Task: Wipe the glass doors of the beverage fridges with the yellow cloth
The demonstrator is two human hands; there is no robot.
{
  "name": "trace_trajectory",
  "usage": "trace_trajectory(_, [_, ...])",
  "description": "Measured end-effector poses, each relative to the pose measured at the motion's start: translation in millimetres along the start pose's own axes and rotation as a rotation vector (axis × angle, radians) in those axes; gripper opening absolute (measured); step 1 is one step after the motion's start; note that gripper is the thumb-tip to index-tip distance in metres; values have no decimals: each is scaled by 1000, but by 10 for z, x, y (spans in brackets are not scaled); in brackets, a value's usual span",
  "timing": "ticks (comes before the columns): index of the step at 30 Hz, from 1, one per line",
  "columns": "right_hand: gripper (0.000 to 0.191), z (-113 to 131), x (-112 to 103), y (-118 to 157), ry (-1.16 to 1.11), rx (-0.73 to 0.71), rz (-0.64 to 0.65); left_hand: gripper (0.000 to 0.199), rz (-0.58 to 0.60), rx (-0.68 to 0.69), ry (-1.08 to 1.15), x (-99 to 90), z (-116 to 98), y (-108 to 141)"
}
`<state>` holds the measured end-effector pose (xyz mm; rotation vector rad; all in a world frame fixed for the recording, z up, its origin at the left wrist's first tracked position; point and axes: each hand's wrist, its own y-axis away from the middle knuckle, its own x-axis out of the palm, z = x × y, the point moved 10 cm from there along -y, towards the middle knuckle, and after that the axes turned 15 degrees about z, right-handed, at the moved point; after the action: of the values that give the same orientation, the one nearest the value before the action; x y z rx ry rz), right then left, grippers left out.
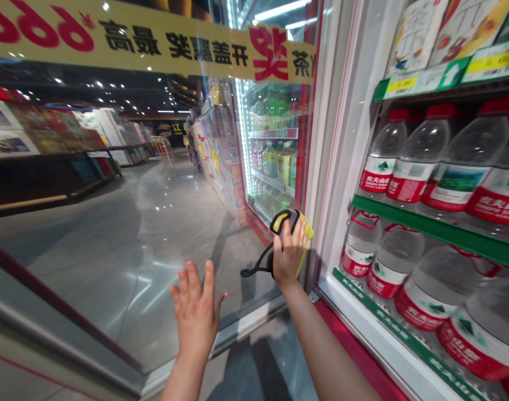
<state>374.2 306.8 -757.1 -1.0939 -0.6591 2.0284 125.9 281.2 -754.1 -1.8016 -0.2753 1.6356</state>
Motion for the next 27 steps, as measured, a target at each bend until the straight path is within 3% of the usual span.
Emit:
trace_trajectory(2, [59,-70,-73,1,10,-50,-20,105,-29,19,-22,-34,-36,19])
trace_trajectory(6, [71,-277,-175,411,-83,-313,-21,110,-73,25,-60,-64,-53,33])
trace_trajectory(8, [73,-454,-314,543,-173,-338,3,111,-82,35,-77,-61,-54,18])
trace_trajectory(11, [72,-641,-759,465,-215,-278,-171,114,-99,55,-85,-66,-38,-16])
trace_trajectory(13, [75,-619,-914,281,-149,-283,-270,115,-115,75,-80,-75,-13,-30])
trace_trajectory(15, [77,-577,-783,98,-48,-307,-256,111,-107,131,-93,-45,-10,-29])
trace_trajectory(17, [77,-639,-456,78,29,-300,-200,103,-70,196,-126,34,-14,-11])
trace_trajectory(20, [80,-902,-28,438,78,-245,-236,90,-24,219,-137,163,29,18])
trace_trajectory(22, [80,-1053,159,647,79,-228,-192,86,-14,208,-103,218,59,23])
trace_trajectory(24, [79,-1097,159,636,53,-238,-135,83,-10,208,-64,244,65,16])
trace_trajectory(27, [73,-985,-141,187,-11,-214,-130,75,24,233,-13,254,60,14])
